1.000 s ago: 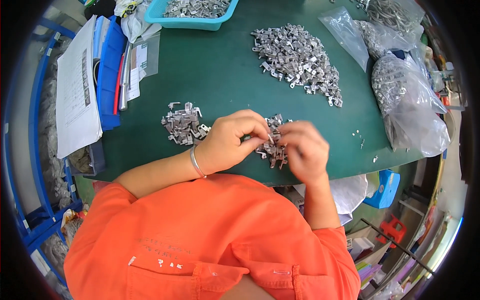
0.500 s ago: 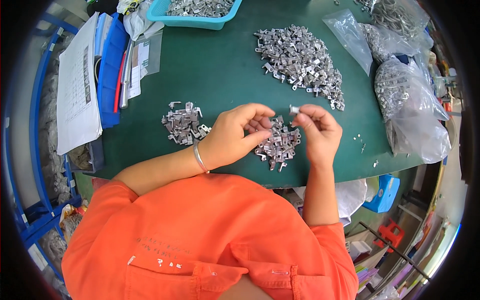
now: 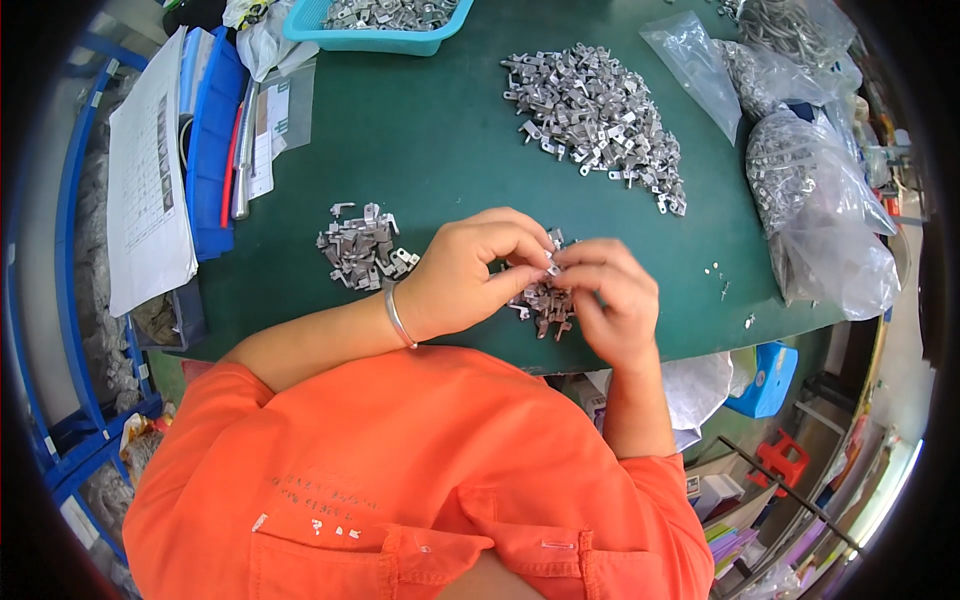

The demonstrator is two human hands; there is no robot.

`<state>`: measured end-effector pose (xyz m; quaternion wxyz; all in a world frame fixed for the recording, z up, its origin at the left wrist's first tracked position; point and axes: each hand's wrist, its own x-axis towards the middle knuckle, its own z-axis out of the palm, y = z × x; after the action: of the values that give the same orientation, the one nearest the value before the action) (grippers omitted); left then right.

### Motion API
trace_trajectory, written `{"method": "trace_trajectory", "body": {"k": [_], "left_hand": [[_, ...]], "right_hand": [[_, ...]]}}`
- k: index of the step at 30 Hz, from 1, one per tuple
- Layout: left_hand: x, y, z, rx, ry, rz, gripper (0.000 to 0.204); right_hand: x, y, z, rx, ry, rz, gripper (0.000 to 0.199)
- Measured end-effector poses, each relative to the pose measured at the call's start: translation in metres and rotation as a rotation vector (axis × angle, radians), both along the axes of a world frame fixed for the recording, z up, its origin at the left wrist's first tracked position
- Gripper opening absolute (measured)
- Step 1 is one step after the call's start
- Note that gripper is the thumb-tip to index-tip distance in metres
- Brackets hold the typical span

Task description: The person sorts small metallic hardware pieces on a green workbench. They pick up individual items from a large pile, inspect them, and place them into smaller, separate piles. The person occasionally moves the piles to reorganize the workspace.

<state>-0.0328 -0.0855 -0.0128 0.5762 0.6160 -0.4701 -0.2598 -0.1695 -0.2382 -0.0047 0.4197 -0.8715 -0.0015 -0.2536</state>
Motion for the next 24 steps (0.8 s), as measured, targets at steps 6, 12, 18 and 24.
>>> {"method": "trace_trajectory", "body": {"k": [6,12,18,24], "left_hand": [[-0.01,-0.006,-0.008,-0.085,-0.276,0.025,0.019],[-0.007,-0.01,-0.013,-0.045,-0.426,-0.041,0.02],[-0.009,-0.006,-0.004,0.038,-0.14,0.035,0.025],[-0.012,-0.01,0.007,0.104,0.576,-0.019,0.018]], "right_hand": [[0.025,-0.053,-0.031,-0.326,0.205,-0.696,0.012],[0.033,-0.059,-0.04,-0.482,0.202,-0.695,0.01],[0.01,-0.031,-0.024,0.735,0.157,-0.402,0.013],[0.0,0.013,-0.024,1.127,-0.081,-0.051,0.017]]}}
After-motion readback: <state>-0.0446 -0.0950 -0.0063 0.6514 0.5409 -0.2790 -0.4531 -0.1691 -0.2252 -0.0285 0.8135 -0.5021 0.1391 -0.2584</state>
